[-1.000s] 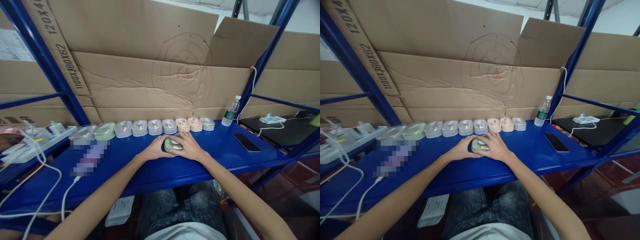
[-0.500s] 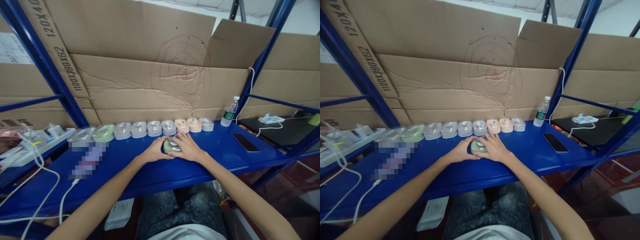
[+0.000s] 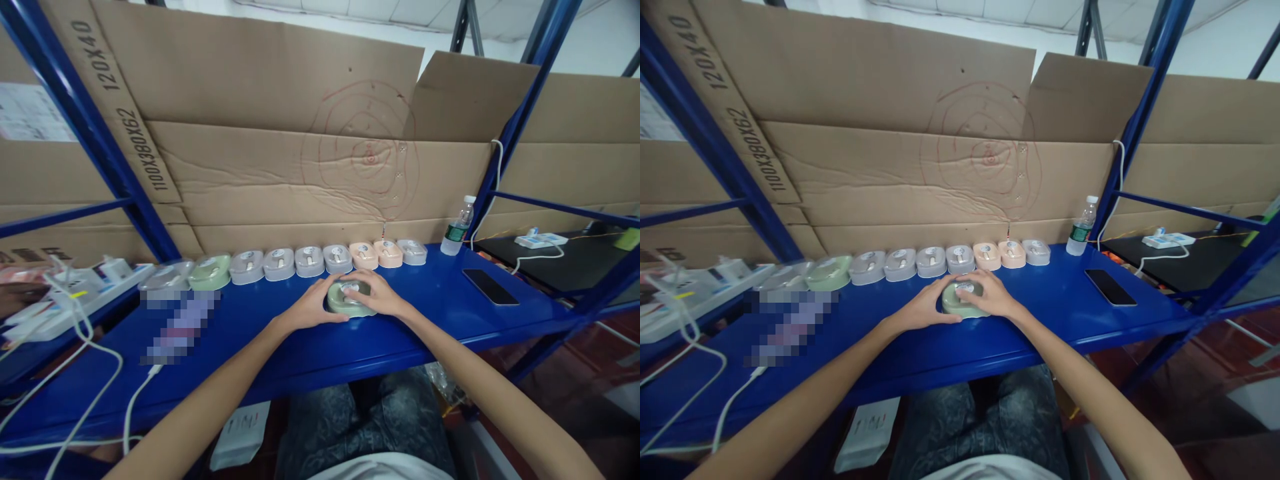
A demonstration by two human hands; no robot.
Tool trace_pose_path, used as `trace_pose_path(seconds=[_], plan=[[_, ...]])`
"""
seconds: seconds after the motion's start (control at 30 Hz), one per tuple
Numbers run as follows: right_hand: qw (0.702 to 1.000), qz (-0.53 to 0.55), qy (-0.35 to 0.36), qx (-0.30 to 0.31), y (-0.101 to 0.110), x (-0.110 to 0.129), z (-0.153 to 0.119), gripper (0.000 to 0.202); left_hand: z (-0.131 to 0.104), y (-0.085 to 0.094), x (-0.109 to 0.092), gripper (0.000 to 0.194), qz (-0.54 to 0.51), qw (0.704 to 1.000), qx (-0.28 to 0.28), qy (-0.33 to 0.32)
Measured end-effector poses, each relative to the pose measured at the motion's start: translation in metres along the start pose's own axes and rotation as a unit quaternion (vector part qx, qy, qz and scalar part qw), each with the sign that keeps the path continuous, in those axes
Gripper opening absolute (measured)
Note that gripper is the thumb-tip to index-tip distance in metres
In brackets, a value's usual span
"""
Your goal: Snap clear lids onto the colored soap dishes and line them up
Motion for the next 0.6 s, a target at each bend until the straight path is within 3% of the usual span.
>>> trace_pose_path(seconds=[0.1,0.4,0.6], plan=[[0.998,0.054,-0.017,-0.041,0.0010,-0.0072,-0.0017,0.031,-0.0005,-0.0019,0.0025,0.099,0.015,1.000,0.001,0.002],[0.998,-0.057,-0.014,-0.025,-0.0041,-0.0005,-0.0070,0.032,-0.0002,-0.0058,0.0075,0.108,0.010,1.000,0.002,-0.008],[0.998,0.053,-0.015,-0.038,0.0013,-0.0056,-0.0070,0.039,0.0004,-0.0057,0.0083,0.104,0.008,1.000,0.009,-0.004]])
Point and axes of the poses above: each hand's wrist, its own z-axis towards the middle knuckle, its own y-axis out of the back of the hand, x = y × z, the point moved 7 cm from there along z, towards the middle knuckle, and after that the axes turned 9 degrees about y, right-handed, at the moved point
